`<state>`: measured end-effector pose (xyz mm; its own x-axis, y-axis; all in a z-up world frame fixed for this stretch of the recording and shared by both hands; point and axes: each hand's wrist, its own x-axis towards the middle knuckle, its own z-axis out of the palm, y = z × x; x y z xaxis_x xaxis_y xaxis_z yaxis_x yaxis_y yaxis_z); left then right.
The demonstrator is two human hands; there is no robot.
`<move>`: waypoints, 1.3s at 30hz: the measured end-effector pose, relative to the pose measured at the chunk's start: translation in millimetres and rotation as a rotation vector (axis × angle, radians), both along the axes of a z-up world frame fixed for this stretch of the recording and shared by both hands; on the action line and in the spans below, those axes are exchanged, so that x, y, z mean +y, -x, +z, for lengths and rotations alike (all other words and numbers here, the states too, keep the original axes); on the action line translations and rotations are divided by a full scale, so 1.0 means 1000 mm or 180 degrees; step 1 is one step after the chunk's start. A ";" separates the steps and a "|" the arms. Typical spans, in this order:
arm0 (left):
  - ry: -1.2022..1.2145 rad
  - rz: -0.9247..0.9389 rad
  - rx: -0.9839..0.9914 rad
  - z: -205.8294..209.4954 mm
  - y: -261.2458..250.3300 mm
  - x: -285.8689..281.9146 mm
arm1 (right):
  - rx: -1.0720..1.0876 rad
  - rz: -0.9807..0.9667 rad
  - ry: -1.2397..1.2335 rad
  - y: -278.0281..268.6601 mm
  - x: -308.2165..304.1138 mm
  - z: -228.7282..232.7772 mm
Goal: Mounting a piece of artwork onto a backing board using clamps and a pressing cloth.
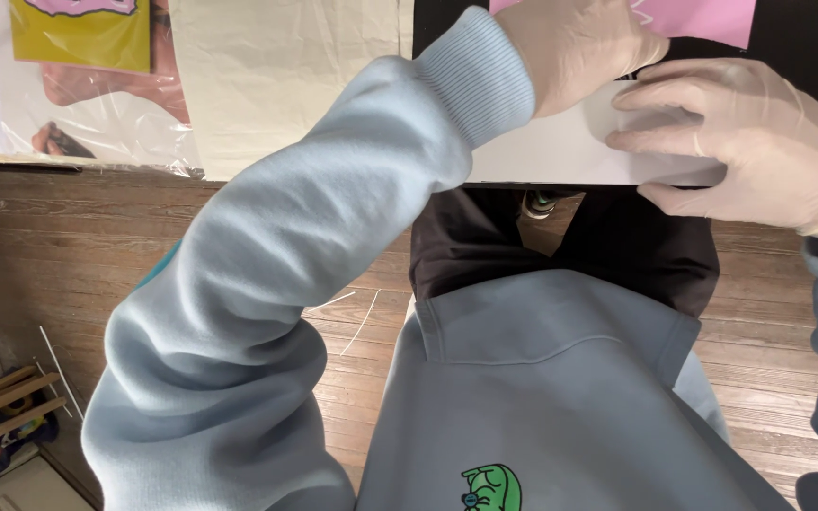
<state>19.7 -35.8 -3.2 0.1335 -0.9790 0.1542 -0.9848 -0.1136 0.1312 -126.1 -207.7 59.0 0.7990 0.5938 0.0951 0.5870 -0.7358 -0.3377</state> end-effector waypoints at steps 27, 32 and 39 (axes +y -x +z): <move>-0.0839 0.0071 -0.0484 0.032 0.022 0.028 | 0.0242 0.0148 -0.0280 -0.001 0.000 -0.003; -0.0187 -0.0008 -0.1230 0.034 0.033 0.041 | 0.0088 0.0187 -0.0143 0.000 -0.003 -0.002; -0.0869 0.0140 -0.1137 0.050 0.040 0.041 | 0.0438 0.0142 -0.0234 -0.003 -0.002 0.004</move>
<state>-20.8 5.5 47.0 0.1611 -0.9848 -0.0649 -0.9564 -0.1396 -0.2567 -123.4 -209.5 62.9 0.7804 0.6245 0.0309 0.5630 -0.6803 -0.4692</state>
